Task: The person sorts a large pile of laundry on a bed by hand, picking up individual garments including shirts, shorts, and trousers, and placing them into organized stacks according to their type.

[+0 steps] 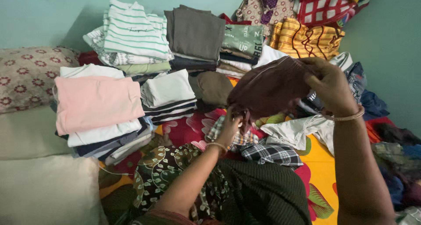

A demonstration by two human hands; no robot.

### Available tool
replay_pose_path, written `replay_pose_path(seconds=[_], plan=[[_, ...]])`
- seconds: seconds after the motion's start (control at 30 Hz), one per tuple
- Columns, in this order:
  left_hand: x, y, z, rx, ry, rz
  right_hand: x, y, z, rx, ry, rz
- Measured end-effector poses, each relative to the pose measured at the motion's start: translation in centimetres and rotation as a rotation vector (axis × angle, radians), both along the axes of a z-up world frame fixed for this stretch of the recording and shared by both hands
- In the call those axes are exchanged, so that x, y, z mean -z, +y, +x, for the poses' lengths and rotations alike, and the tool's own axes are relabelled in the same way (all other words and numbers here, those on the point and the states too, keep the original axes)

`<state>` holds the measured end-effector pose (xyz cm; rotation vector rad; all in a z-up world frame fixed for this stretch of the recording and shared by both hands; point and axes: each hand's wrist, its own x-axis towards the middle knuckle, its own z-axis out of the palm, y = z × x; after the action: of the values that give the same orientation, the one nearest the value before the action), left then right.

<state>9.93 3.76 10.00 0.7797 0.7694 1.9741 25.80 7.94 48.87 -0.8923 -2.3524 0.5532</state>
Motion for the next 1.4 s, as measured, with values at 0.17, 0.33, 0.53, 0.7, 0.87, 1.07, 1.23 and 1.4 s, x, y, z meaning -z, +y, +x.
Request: replay_pose_path(seconds=[0.17, 0.33, 0.53, 0.7, 0.87, 1.07, 1.23, 1.4], plan=[[-5.0, -2.6, -2.5, 0.295, -0.509, -0.124, -5.3, -2.6, 1.9, 0.012, 0.444, -0.230], [-5.9, -6.1, -1.4, 0.286, 0.655, -0.529, -9.0, -2.2, 6.4, -0.245, 0.717, -0.273], [-4.3, -9.9, -7.3, 0.570, -0.043, -0.269, -5.1, 8.2, 18.7, -0.104, 0.769, -0.356], [0.5, -7.3, -10.6, 0.458, -0.502, -0.254, 9.3, 12.6, 29.1, -0.005, 0.753, -0.635], [4.7, -6.7, -5.6, 0.207, -0.092, -0.851, 25.6, 6.9, 30.1, -0.090, -0.152, -0.188], [10.8, -5.8, 0.8, -0.371, 0.572, -0.764, 28.1, 7.3, 30.2, 0.555, 0.494, -1.018], [11.8, -6.6, 1.7, -0.051, -0.061, -0.629, 28.9, 7.7, 30.5, 0.622, 0.278, -0.954], [11.7, -5.6, -1.9, 0.220, -0.484, -0.609, 28.5, 8.0, 31.8, 0.642, 0.445, -0.817]])
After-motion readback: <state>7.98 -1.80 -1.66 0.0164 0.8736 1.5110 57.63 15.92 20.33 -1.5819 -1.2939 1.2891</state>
